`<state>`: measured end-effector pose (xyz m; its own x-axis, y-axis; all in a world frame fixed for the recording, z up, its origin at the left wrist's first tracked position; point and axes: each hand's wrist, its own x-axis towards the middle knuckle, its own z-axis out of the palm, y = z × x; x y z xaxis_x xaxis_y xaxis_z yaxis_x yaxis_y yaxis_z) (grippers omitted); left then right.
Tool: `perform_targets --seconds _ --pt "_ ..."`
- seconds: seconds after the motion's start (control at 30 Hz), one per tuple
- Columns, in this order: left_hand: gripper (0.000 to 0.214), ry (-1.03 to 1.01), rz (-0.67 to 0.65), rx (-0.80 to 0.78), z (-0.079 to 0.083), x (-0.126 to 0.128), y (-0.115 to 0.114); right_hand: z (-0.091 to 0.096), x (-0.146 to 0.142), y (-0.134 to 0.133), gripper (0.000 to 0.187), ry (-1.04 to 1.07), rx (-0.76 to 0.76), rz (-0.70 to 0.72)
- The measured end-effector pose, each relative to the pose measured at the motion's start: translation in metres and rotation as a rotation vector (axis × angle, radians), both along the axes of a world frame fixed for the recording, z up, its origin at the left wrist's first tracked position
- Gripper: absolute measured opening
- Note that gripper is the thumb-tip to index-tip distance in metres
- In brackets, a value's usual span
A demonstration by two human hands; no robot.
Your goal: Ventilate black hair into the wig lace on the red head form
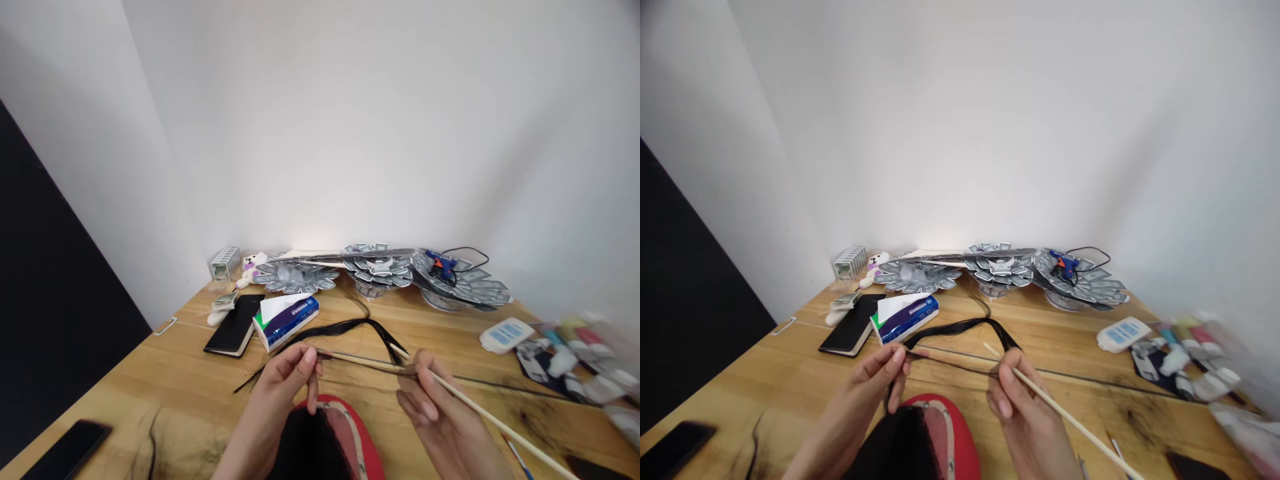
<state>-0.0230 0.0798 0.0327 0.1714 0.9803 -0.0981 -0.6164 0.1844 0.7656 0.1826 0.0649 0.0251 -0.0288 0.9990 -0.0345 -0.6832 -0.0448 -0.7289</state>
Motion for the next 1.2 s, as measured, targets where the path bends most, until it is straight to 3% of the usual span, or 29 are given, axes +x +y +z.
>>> perform_targets --seconds 0.13,0.3,0.4,0.47,0.6,0.97,1.2 --pt "0.028 -0.009 0.027 -0.004 0.006 -0.012 -0.001 -0.001 0.009 0.005 0.026 -0.014 -0.001 -0.107" --pt "0.029 -0.171 0.137 -0.055 0.013 -0.027 0.002 0.005 0.022 0.01 0.035 0.286 -0.169 -0.246" --pt "0.021 -0.263 0.221 -0.068 0.014 -0.039 0.006 0.006 0.033 0.011 0.037 0.386 -0.158 -0.327" --pt "0.03 -0.306 0.27 -0.062 0.015 -0.047 0.007 0.006 0.04 0.012 0.035 0.405 -0.128 -0.362" --pt "0.046 -0.356 0.35 -0.032 0.017 -0.061 0.009 0.004 0.048 0.013 0.031 0.402 -0.1 -0.443" --pt "0.051 -0.386 0.487 0.019 0.015 -0.097 0.011 0.001 0.069 0.017 0.023 0.352 -0.13 -0.606" --pt "0.049 -0.387 0.712 -0.034 0.01 -0.132 0.008 0.0 0.099 0.01 0.021 0.199 -0.106 -0.761"
